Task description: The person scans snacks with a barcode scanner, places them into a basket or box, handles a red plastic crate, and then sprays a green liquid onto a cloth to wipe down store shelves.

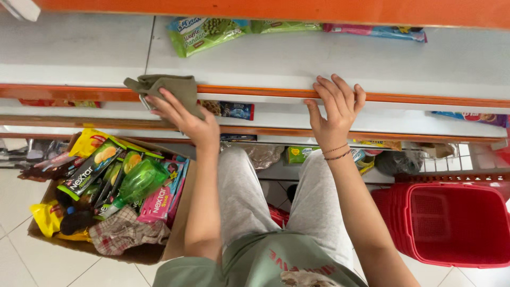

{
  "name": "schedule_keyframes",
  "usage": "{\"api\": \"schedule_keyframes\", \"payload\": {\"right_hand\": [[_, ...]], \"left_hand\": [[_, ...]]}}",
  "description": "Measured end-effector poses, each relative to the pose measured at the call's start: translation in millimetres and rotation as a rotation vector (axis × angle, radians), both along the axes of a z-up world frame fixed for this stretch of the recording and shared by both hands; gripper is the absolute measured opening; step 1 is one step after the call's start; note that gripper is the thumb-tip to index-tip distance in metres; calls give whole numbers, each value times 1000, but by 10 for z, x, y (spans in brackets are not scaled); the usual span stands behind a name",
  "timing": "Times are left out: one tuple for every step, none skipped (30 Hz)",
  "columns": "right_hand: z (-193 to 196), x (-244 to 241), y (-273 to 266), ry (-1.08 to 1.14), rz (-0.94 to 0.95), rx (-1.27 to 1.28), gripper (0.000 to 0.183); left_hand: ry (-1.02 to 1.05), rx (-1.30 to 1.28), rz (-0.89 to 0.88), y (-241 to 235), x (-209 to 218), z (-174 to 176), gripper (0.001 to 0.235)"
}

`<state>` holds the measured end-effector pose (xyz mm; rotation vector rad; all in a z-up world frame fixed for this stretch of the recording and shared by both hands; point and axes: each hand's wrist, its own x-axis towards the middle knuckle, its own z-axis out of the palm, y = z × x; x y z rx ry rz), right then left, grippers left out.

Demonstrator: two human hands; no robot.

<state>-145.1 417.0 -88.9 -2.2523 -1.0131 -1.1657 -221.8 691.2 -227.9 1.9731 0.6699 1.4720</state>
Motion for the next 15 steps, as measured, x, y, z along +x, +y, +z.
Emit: {"api": "schedule_keyframes", "payload": {"right_hand": [[-8, -12, -6, 7, 0, 1, 28], [-6, -8, -8, 5, 9, -2, 29], [5, 3, -8, -3, 11, -2, 30], [11, 3, 2, -3, 4, 1, 30], [22, -6, 5, 19, 6, 0, 30], [32, -27, 4, 42, 8, 0, 30], [42, -60, -19, 44, 0, -1, 30], [53, -94, -51, 92, 14, -11, 34], [71, -123, -96, 138, 28, -23, 39], [79, -174, -154, 140, 22, -27, 39], [82, -229, -222, 132, 43, 16, 41], [81, -278, -293, 124, 64, 59, 43], [72, -317, -360, 122, 57, 57, 43], [57, -350, -421, 130, 30, 112, 40], [45, -370, -477, 138, 5, 167, 37]], "left_hand": [[-18, -11, -23, -135, 59, 10, 96], [-37, -23, -46, -288, 130, 12, 97], [5, 169, -107, -447, 194, 7, 99], [42, 361, -168, -544, 234, -5, 101], [42, 362, -176, -557, 257, -17, 101], [104, 493, -107, -563, 291, -21, 100], [166, 621, -37, -584, 293, -26, 99], [218, 438, -95, -511, 182, -39, 100], [270, 253, -152, -378, 44, -33, 102], [217, 152, -72, -260, -25, -2, 102], [155, 55, 5, -187, -41, 33, 102], [151, 54, -4, -195, -34, 49, 102], [148, 78, -37, -218, -28, 45, 103], [144, 101, -70, -259, -6, 25, 105], [142, 100, -74, -356, 63, -6, 105]]}}
